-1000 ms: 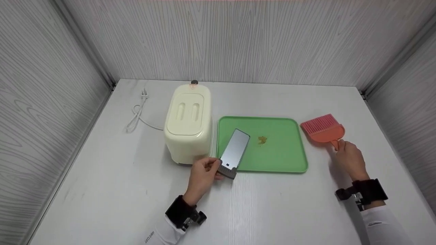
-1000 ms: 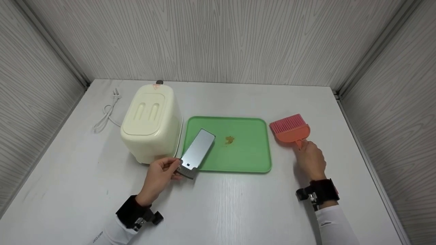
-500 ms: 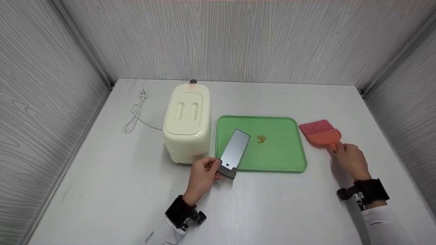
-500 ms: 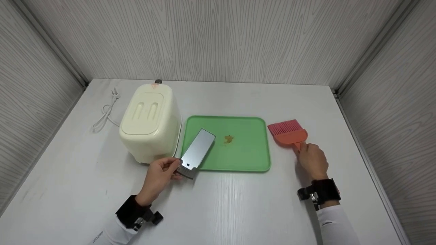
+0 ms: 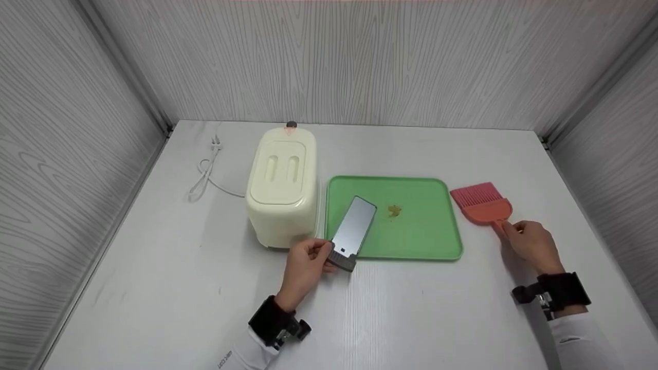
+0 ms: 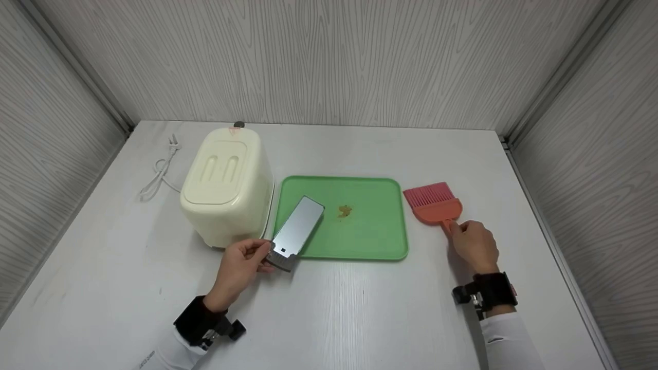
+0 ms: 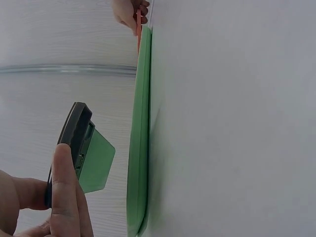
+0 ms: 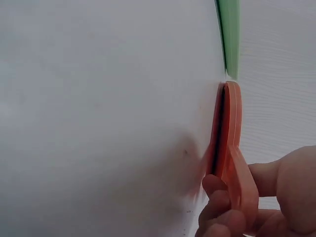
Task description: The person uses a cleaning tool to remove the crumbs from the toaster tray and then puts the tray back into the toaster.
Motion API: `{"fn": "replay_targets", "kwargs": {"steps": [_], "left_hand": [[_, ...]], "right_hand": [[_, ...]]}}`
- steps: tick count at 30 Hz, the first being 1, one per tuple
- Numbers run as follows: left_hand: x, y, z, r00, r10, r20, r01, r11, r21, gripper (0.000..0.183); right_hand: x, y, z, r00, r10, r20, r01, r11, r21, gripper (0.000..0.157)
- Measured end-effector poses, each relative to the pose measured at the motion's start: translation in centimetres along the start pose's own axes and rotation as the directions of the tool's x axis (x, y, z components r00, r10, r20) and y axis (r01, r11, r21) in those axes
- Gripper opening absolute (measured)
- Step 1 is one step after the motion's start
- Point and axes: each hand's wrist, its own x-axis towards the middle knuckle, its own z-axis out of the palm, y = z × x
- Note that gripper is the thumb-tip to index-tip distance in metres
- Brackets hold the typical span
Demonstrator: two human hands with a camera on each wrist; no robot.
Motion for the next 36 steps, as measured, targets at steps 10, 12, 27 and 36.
{"fn": "replay_targets", "kwargs": {"steps": [10,12,27,36], "left_hand": [[-0.1,0.0,-0.1,1.0,-0.004,0.007,0.005,1.0,-0.019,0.022],[-0.1,0.1,-0.1,1.0,-0.011,0.006,0.011,1.0,-0.019,0.021],[-0.1,0.0,-0.1,1.0,-0.016,0.008,0.016,1.0,-0.024,0.021],[-0.1,0.1,-0.1,1.0,-0.02,0.001,0.02,0.999,-0.029,0.022]], "right_hand": [[-0.1,0.3,-0.2,1.0,-0.018,0.005,0.018,1.0,-0.022,0.06],[-0.2,0.3,-0.1,1.0,-0.017,0.008,0.017,0.999,-0.03,0.059],[-0.6,0.3,-0.2,0.999,-0.028,-0.017,0.028,0.999,-0.046,0.055],[-1.4,-0.7,0.3,0.995,-0.017,-0.097,0.02,0.999,0.031,0.056]]}}
